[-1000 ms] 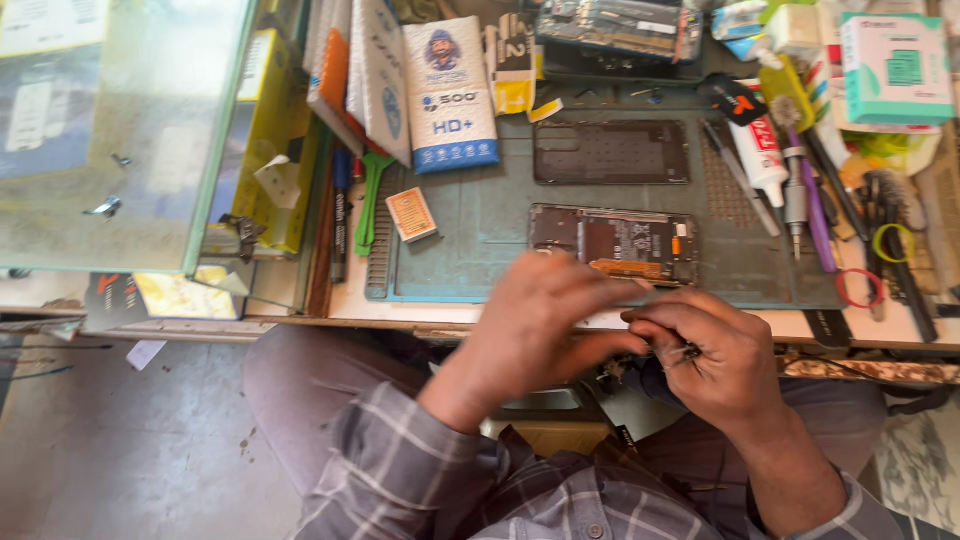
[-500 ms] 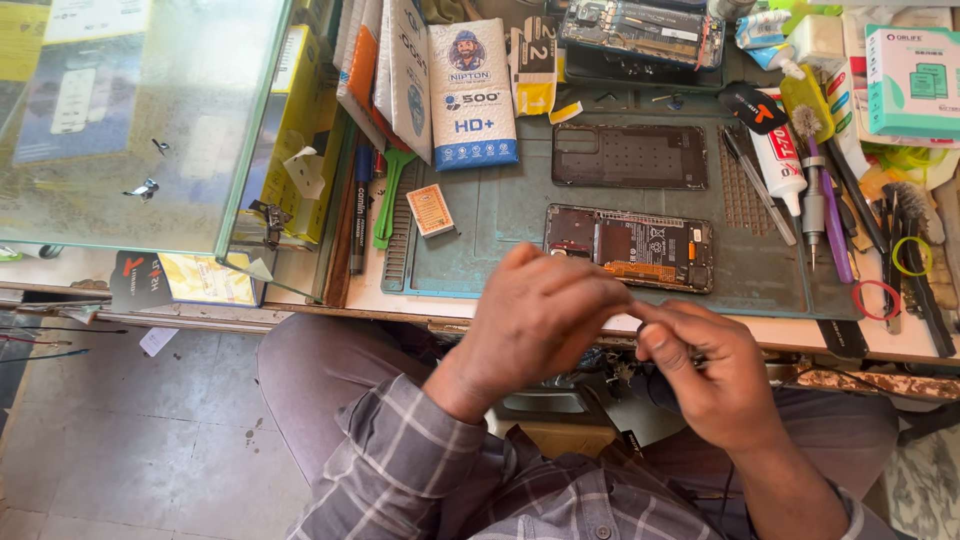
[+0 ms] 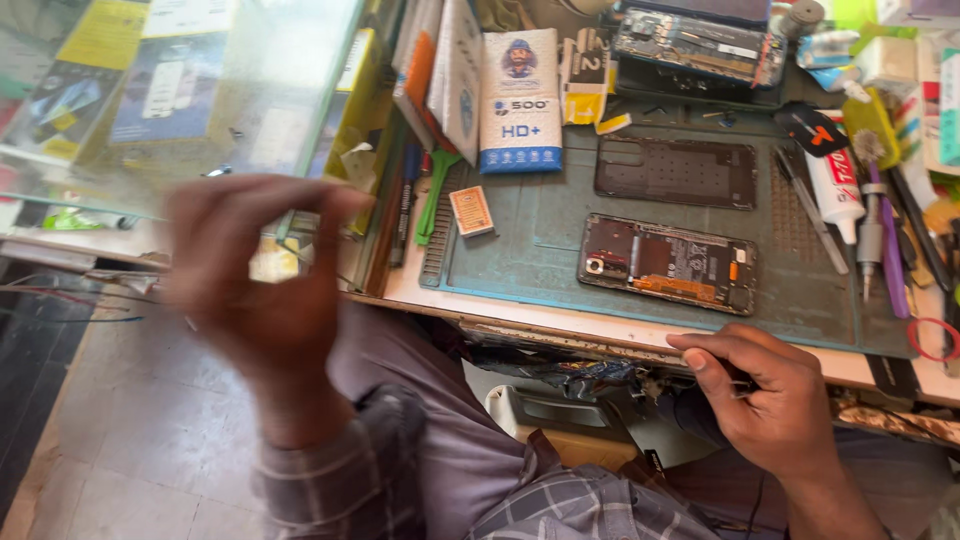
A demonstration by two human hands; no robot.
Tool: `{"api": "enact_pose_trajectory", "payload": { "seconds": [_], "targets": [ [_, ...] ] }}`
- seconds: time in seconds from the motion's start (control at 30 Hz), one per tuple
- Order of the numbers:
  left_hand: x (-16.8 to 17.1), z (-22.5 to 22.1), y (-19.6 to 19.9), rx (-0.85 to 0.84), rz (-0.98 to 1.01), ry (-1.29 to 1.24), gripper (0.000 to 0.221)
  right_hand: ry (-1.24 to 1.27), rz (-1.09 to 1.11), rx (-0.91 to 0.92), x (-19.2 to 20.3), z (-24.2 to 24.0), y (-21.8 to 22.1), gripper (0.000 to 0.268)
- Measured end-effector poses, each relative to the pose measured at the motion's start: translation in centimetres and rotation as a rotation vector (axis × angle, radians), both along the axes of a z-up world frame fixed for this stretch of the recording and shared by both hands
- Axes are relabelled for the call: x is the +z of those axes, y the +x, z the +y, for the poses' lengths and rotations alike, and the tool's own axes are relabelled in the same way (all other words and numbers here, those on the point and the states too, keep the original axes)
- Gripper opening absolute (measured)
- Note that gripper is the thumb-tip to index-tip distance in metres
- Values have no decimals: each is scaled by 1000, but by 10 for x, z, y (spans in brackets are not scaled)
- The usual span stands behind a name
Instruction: The person uses tweezers to carefully lift and reposition internal components inside a disassembled smartphone. They repeatedly adjust the camera module and ribbon cables while holding the device steady on a cluttered workbench.
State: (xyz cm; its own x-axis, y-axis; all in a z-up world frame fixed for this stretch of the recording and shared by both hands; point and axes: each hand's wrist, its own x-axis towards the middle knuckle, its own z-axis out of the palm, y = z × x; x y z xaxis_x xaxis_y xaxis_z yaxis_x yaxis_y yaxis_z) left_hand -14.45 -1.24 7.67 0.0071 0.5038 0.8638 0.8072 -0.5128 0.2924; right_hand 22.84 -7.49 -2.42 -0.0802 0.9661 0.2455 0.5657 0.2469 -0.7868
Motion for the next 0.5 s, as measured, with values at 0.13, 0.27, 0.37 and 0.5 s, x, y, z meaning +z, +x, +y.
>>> {"api": "enact_pose_trajectory", "payload": {
  "seconds": [0.13,0.27,0.37,0.5],
  "targets": [
    [18,1,-39,215,-4,-96,10,-24,50,6,1,2,1,19],
    [19,2,-41,261,-21,-121,20,-143,37,-53,3,3,6,23],
    [15,5,-39,361,30,-15,11,-202,-12,-103,-1,-1,16,32],
    [14,5,-27,265,-34,19,13,-220,-15,-121,-19,-7,47,58]
  ]
}}
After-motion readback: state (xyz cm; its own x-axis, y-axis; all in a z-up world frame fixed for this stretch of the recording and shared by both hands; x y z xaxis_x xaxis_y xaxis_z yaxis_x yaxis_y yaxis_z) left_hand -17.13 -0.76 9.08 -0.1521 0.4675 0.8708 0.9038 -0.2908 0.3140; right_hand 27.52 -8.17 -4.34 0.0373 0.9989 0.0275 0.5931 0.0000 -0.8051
